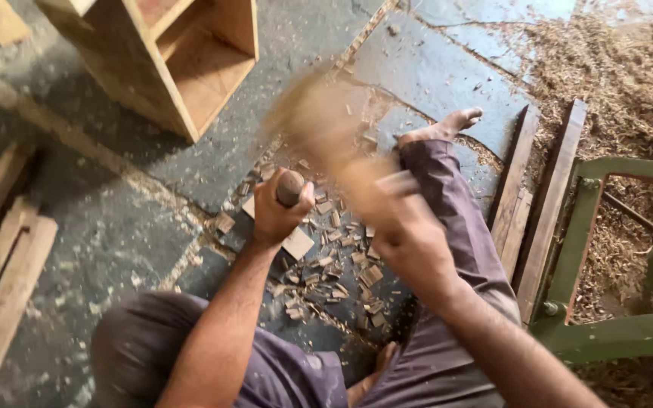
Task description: The person sits on the floor and uses a wooden mallet to strike a chisel, carving a small piece of wood held between their legs. Wood shavings accumulate on the floor as the person repeatedly chips away at the wood.
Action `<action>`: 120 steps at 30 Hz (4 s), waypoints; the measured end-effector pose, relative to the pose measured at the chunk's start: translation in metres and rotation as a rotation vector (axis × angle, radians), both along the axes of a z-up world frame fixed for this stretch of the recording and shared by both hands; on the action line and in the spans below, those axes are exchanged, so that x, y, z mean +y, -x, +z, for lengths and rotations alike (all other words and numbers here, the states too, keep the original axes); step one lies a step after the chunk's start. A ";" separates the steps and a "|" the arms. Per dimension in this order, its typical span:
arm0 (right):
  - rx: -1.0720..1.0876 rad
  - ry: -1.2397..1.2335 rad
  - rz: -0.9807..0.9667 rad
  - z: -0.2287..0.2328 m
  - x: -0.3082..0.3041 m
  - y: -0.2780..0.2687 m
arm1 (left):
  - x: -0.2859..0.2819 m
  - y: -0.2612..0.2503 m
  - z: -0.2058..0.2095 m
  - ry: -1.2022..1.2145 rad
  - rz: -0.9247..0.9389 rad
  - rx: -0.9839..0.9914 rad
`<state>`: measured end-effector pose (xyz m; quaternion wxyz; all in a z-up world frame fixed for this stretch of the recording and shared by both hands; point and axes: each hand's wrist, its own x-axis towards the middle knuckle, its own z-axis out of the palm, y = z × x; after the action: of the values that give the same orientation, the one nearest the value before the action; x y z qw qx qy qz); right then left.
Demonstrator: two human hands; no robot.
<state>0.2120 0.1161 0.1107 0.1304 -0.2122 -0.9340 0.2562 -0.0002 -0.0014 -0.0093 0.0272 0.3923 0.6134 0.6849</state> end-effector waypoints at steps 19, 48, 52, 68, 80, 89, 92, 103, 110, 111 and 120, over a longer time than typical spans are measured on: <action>0.014 0.525 -0.210 -0.077 -0.043 -0.032 | 0.006 0.002 -0.010 0.145 -0.104 -0.196; -0.240 1.540 -0.563 -0.156 -0.067 -0.092 | -0.026 0.063 0.010 -0.240 -0.008 -0.622; -0.231 1.563 -0.570 -0.154 -0.067 -0.092 | -0.025 0.061 0.011 -0.247 -0.011 -0.619; -0.064 1.680 -0.648 -0.128 -0.099 -0.106 | -0.021 0.071 0.006 -0.189 -0.070 -0.628; -0.047 1.479 -0.538 -0.082 -0.084 -0.088 | -0.020 0.068 0.008 -0.149 -0.067 -0.615; 0.482 0.361 0.162 0.022 -0.027 -0.049 | -0.014 0.032 -0.002 -0.029 -0.062 -0.359; 0.297 0.050 0.161 0.034 -0.022 -0.035 | -0.017 0.027 -0.013 0.019 -0.055 -0.250; 0.547 0.039 0.227 0.056 -0.015 -0.043 | -0.017 0.014 -0.011 0.024 -0.040 -0.243; -0.220 -0.071 0.191 0.040 -0.014 -0.026 | -0.011 0.028 -0.048 -0.025 -0.081 0.016; -0.172 -0.058 0.195 0.041 -0.011 -0.027 | -0.010 0.028 -0.050 -0.031 -0.097 -0.027; 0.278 -0.057 0.252 0.035 -0.012 -0.039 | -0.009 0.026 -0.045 0.064 -0.119 -0.162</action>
<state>0.2511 0.1040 0.1459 0.2310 -0.0525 -0.9331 0.2706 -0.0260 -0.0107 -0.0548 0.1300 0.3702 0.6064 0.6916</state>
